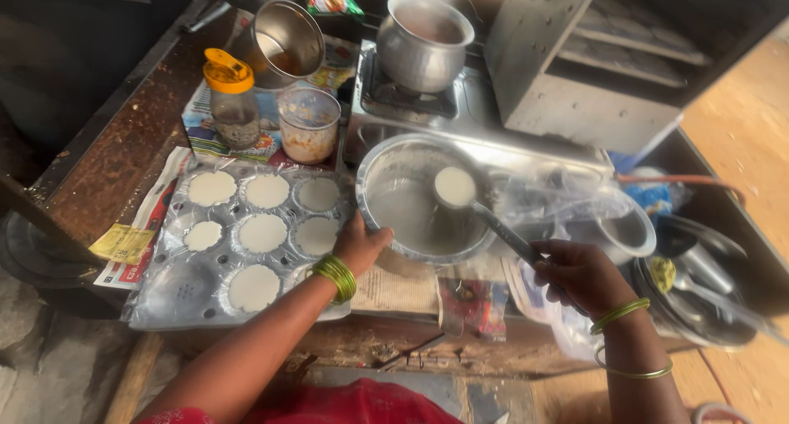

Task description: The person places a plastic sheet over a mold, pours batter into the cavities using a ladle, and then places the filled mold into a steamer. The person also cleans the ladle and bowl during the process.

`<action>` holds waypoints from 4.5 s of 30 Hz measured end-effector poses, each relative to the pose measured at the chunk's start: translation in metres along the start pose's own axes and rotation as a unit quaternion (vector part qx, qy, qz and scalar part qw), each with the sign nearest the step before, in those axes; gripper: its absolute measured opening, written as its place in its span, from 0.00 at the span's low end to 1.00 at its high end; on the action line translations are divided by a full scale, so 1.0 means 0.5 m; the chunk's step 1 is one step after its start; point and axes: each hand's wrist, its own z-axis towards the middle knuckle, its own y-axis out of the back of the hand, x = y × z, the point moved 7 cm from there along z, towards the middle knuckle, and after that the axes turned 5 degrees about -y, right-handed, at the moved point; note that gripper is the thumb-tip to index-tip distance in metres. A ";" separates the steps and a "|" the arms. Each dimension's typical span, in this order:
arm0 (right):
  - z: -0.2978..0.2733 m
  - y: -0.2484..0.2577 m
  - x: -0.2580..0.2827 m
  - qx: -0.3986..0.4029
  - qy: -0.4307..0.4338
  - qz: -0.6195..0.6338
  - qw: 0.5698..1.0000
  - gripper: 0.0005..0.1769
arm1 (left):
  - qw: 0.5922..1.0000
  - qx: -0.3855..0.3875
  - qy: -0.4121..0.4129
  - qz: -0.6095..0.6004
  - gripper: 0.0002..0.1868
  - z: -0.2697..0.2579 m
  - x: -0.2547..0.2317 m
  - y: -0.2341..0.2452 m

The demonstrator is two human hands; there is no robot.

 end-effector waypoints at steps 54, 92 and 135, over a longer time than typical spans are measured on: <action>0.029 -0.823 0.200 0.102 0.160 -0.236 0.953 0.15 | 0.917 -0.287 0.274 0.044 0.20 -0.421 0.294 0.648; -0.198 -0.805 0.102 -0.066 0.408 -0.301 0.859 0.19 | 0.891 -0.345 0.255 -0.146 0.18 -0.415 0.414 0.634; -0.014 -0.079 0.116 -0.232 0.280 -0.380 0.851 0.16 | 0.951 -0.148 -0.258 0.088 0.35 -0.028 -0.364 0.063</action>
